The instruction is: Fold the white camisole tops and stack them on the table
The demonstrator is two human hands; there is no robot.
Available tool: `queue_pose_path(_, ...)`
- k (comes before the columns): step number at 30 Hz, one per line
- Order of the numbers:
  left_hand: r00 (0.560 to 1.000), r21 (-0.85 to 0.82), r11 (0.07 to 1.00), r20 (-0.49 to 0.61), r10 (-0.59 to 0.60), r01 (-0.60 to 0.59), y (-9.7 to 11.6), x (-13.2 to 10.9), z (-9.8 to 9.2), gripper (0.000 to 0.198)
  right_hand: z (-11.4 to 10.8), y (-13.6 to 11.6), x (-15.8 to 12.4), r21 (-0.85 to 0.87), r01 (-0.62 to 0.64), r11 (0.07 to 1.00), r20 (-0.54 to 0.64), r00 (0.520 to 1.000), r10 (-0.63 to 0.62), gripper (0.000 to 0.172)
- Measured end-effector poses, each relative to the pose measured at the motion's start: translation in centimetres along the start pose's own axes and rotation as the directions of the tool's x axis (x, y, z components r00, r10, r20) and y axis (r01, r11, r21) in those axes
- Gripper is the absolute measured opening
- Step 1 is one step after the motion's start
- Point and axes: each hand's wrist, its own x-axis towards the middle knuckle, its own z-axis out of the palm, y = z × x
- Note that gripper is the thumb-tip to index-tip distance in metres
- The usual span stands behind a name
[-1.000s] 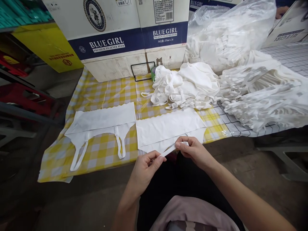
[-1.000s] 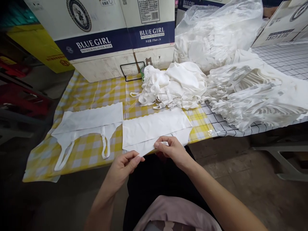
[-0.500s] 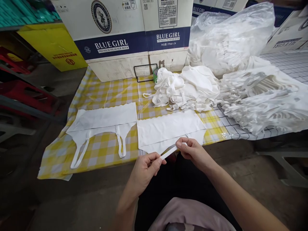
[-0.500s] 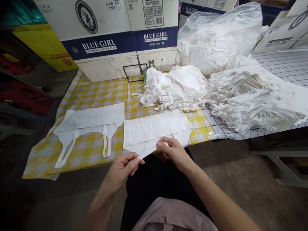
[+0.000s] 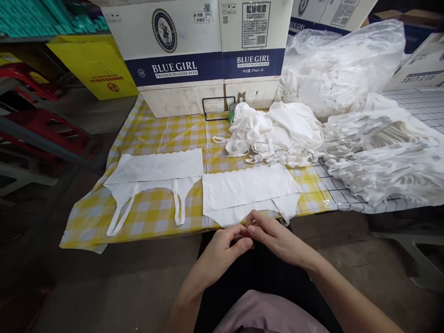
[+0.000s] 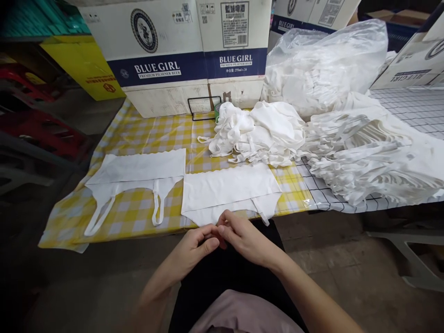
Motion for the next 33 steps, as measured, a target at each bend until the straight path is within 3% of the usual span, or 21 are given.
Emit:
queue_pose_path(7,0.979,-0.159,0.985,-0.203,0.032,-0.066,-1.9,0.9,1.0,0.027,0.9,-0.4,0.2,-0.229,0.018,0.973,-0.007,1.000,-0.020,0.028)
queue_pose_path(12,0.999,-0.376,0.926,-0.048,0.010,-0.028,-1.9,0.8,1.4,0.032,1.3,0.1,0.4,-0.416,0.070,0.906,-0.021,0.996,-0.086,0.047)
queue_pose_path(15,0.999,-0.514,0.858,-0.050,-0.002,-0.024,-2.2,1.0,1.6,0.033,1.7,0.5,0.5,-0.469,0.111,0.876,-0.034,0.989,-0.144,0.055)
queue_pose_path(20,0.999,-0.529,0.848,0.006,-0.047,0.043,-2.4,1.1,1.4,0.041,2.3,1.1,0.9,-0.614,0.164,0.773,-0.032,0.972,-0.231,0.073)
queue_pose_path(23,0.999,-0.515,0.857,-0.037,-0.015,-0.006,-2.2,0.9,1.3,0.044,2.5,1.3,1.1,-0.651,0.209,0.730,-0.004,0.961,-0.278,0.077)
queue_pose_path(26,0.996,-0.476,0.879,-0.086,-0.020,-0.024,-2.1,0.8,1.1,0.042,2.3,1.5,1.2,-0.638,0.271,0.721,0.016,0.941,-0.339,0.072)
queue_pose_path(30,0.979,-0.405,0.914,-0.196,-0.060,-0.025,-2.4,0.7,0.6,0.044,1.6,1.9,1.2,-0.664,0.289,0.690,-0.110,0.875,-0.472,0.039)
queue_pose_path(33,0.966,-0.372,0.928,-0.249,-0.066,-0.032,-2.4,0.6,0.3,0.044,1.2,2.6,1.3,-0.758,0.291,0.583,-0.104,0.829,-0.549,0.036)
